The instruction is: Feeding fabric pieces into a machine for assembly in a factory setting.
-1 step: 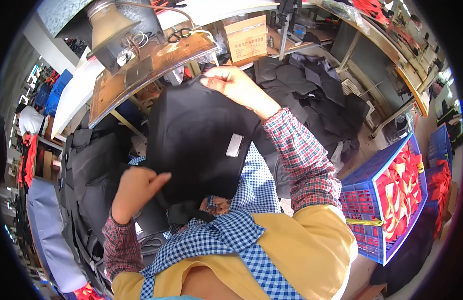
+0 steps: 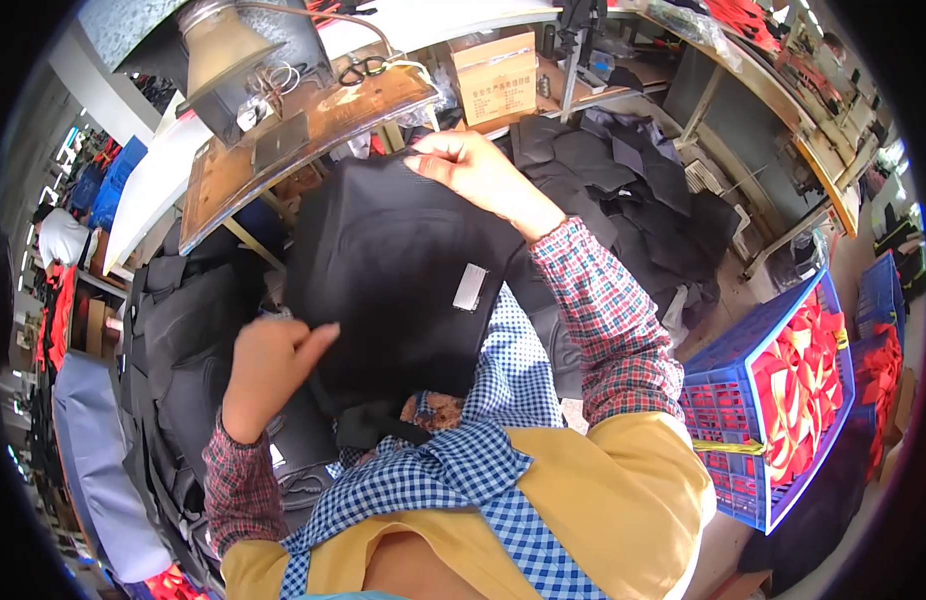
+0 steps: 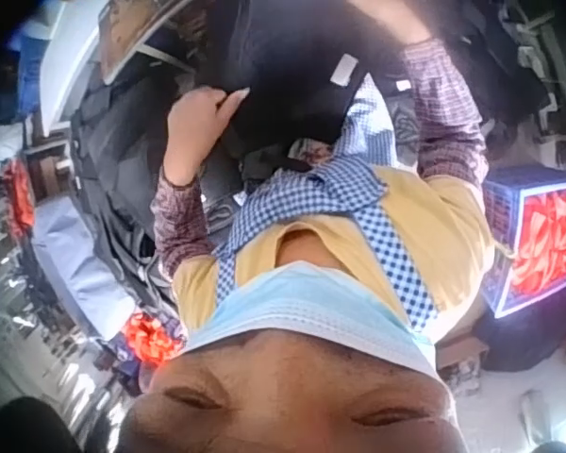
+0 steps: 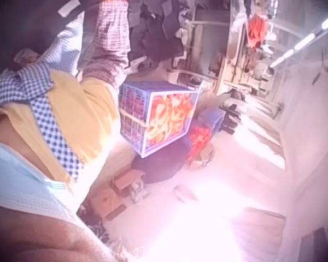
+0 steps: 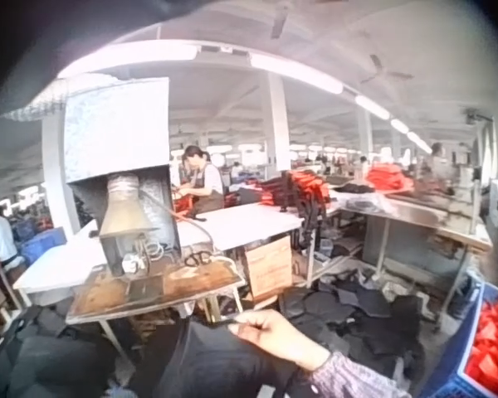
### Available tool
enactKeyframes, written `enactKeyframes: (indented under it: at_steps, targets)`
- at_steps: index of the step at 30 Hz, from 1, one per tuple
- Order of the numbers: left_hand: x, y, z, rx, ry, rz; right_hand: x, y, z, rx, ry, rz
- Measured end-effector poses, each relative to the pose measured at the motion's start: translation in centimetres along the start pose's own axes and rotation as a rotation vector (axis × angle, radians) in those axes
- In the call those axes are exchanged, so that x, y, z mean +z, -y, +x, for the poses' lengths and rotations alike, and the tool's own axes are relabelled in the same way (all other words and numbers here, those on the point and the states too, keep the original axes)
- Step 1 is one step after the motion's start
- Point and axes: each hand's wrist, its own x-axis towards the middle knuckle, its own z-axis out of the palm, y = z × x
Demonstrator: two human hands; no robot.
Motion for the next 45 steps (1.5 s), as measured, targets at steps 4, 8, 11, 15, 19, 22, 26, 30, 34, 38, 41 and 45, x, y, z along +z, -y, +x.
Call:
enactKeyframes:
  at_steps: [4,8,11,15,19,22,26,30,34,38,41,45]
  targets:
    - [-3.1,-2.1,2.8,-0.025,-0.206,0.224,0.0,1.2,-0.2,0.0,-0.176,-0.181]
    - [-6.1,-4.2,4.8,-0.157,-0.247,0.365,-1.0,3.9,-0.8,-0.042,-0.153,-0.096]
    - [-6.1,-3.8,8.3,0.275,-0.518,0.13,-0.5,6.7,-0.9,-0.089,-0.055,-0.095]
    - [-3.9,-3.1,12.2,0.474,-0.462,-0.278,0.4,7.9,-0.8,-0.17,0.091,-0.062]
    - [-2.2,-2.7,12.5,0.197,-0.254,-0.804,1.0,8.0,-0.6,-0.151,0.083,-0.006]
    - [-2.0,-1.9,12.3,0.157,-0.227,-0.892,1.2,7.5,-0.6,-0.12,0.112,0.029]
    - [-1.4,-0.5,12.2,0.063,-0.019,-1.123,1.7,7.6,-0.5,-0.12,0.117,0.05]
    - [-1.4,-0.5,11.9,0.014,0.026,-1.297,1.9,7.9,-0.4,-0.092,0.137,0.048]
    - [-1.1,-0.5,11.6,-0.001,0.048,-1.385,2.3,7.4,-0.3,-0.129,0.13,0.025]
    - [-0.8,-0.5,11.5,-0.03,0.078,-1.47,2.6,6.8,-0.5,-0.108,0.088,0.066]
    - [-0.3,-0.2,11.4,-0.041,0.085,-1.503,2.5,6.5,-0.5,-0.064,0.117,0.066]
    - [0.2,0.0,11.4,-0.052,0.1,-1.543,2.7,6.2,-0.5,-0.082,0.094,0.058]
